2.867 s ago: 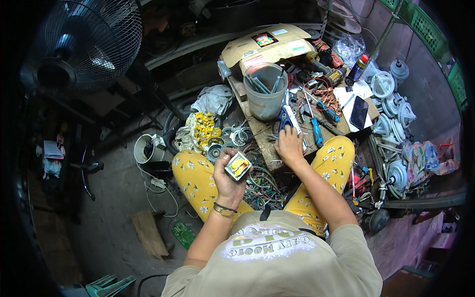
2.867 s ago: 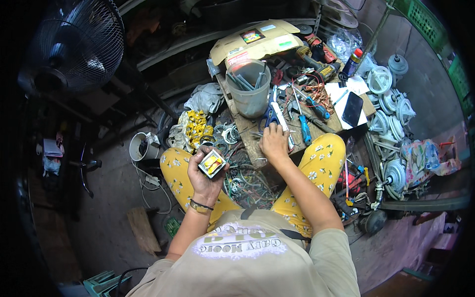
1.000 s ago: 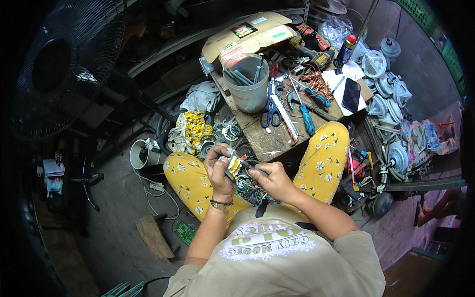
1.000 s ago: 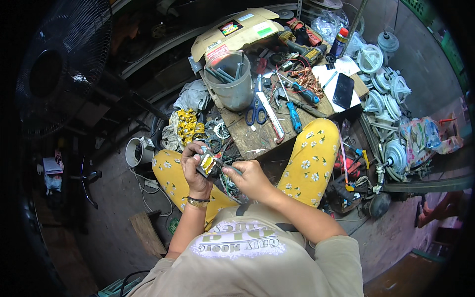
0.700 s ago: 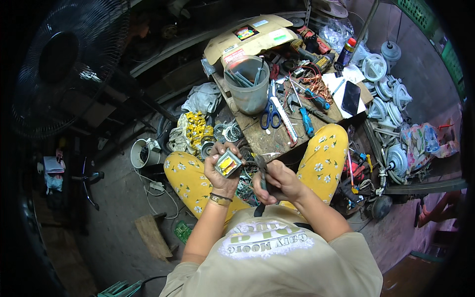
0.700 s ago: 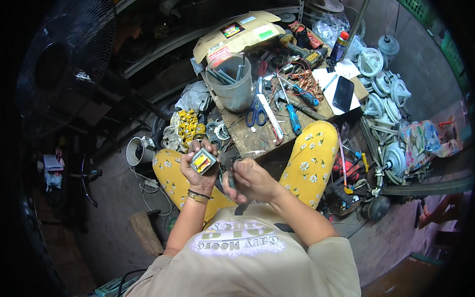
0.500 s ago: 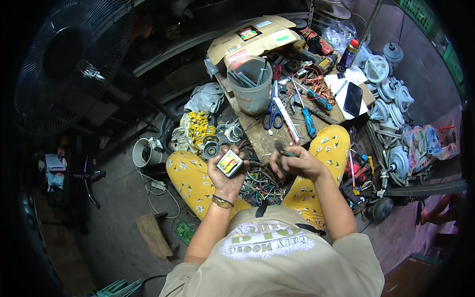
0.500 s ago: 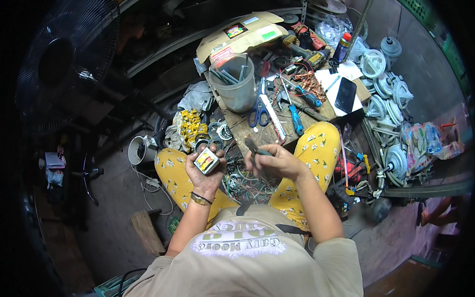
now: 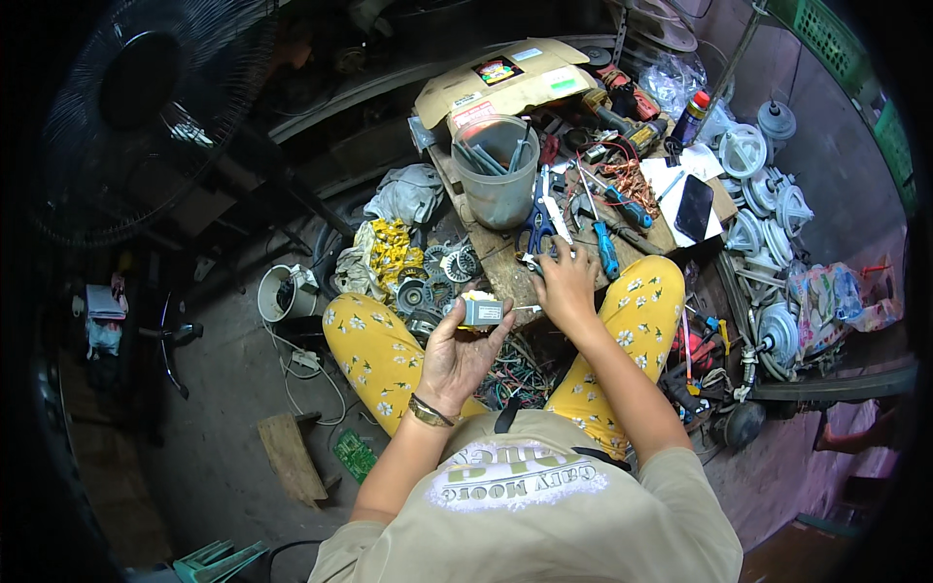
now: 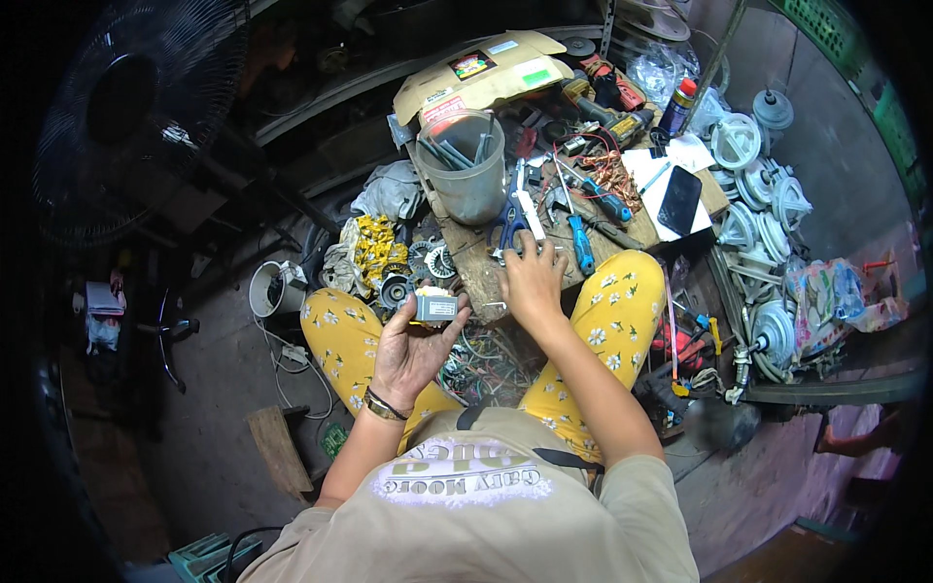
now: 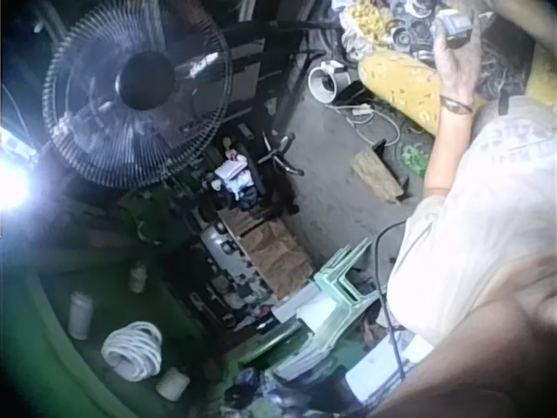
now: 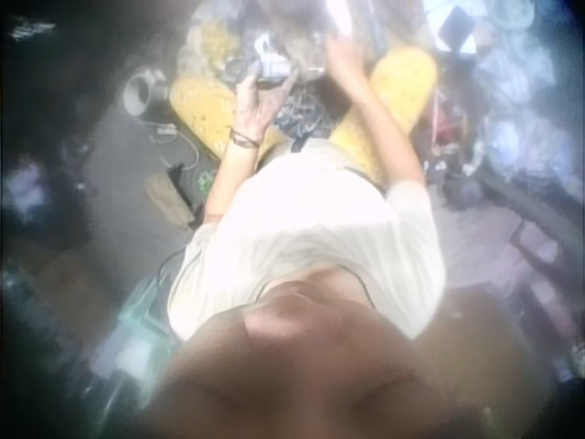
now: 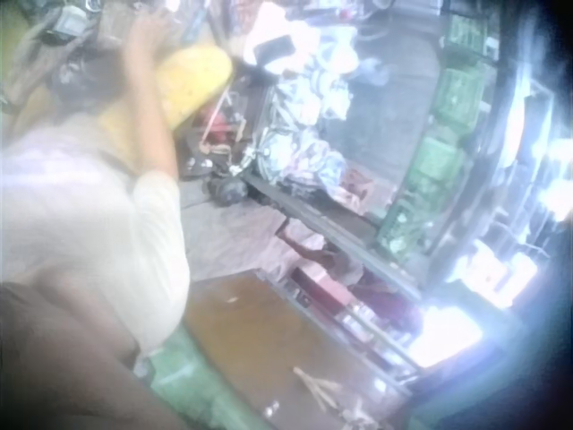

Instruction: The person holds a small transformer by hand and removes several thin metal plates from its core using pliers.

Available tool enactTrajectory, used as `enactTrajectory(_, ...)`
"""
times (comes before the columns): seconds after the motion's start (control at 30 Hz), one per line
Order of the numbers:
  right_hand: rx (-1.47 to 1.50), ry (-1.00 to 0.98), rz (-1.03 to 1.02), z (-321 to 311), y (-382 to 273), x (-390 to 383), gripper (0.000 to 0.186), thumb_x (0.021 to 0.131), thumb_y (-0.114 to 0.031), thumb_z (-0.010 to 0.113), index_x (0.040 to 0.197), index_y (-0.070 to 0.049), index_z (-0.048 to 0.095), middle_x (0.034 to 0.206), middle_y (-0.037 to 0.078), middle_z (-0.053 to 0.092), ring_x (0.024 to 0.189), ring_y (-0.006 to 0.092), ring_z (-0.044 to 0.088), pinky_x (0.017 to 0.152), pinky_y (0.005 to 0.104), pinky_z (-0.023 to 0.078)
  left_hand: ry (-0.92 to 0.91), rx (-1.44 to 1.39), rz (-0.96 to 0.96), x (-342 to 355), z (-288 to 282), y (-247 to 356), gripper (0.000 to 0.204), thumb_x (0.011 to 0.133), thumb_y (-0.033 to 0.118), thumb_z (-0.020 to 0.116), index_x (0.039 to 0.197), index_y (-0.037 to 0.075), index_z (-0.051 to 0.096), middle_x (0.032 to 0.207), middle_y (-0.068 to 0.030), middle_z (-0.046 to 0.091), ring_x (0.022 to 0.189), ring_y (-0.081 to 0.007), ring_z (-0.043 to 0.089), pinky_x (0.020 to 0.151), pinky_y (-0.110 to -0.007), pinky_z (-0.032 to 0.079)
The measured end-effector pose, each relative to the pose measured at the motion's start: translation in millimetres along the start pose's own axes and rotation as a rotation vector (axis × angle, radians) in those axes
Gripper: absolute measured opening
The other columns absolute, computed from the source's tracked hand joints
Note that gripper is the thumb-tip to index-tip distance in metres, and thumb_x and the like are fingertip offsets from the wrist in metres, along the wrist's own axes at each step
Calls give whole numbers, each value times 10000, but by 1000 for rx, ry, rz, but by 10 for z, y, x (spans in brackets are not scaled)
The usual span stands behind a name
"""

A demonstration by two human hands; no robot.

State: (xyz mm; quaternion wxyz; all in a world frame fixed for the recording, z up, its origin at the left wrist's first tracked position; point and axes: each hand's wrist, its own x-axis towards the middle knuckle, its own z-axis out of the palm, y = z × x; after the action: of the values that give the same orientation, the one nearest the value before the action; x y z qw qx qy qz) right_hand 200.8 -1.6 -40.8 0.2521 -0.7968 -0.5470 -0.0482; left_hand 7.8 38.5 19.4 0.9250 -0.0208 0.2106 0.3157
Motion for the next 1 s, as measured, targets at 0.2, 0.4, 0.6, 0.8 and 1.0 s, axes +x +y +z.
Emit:
enactTrajectory(0.2,710,202,-18,-459,-552,-341,203,735,-156,755,828,-32,624,908,114,637,863,293,592,764,391,464,111,-53,35,69,-23,-79,286,942,267,589,1111,43,533,1132,-169,573,1114,-331,565,967,-468,489)
enactTrajectory(0.4,713,147,118,-375,-775,-463,294,641,-186,809,805,-45,609,870,92,627,844,299,595,744,385,474,74,166,194,95,-32,-218,315,940,304,584,1127,52,563,1069,-127,638,994,-250,602,897,-394,495)
enactTrajectory(0.6,574,299,19,-385,-799,-511,255,672,-179,793,820,-49,631,886,77,631,829,286,593,728,381,471,80,107,202,108,-208,-251,319,905,302,640,1081,44,573,1000,-94,626,924,-207,593,867,-317,504)
enactTrajectory(0.8,653,338,26,-361,-785,-622,242,659,-116,801,855,-37,681,936,73,647,827,273,602,706,362,483,50,83,164,-8,-240,-329,334,941,310,586,1153,61,520,1036,-84,586,947,-188,566,885,-317,480)
enactTrajectory(1.0,938,278,237,-359,-889,-729,191,711,-53,778,871,3,692,967,83,647,862,212,625,701,309,513,-15,336,387,-122,-153,-447,467,985,314,505,1352,57,372,1111,-96,553,1024,-182,542,921,-324,462)
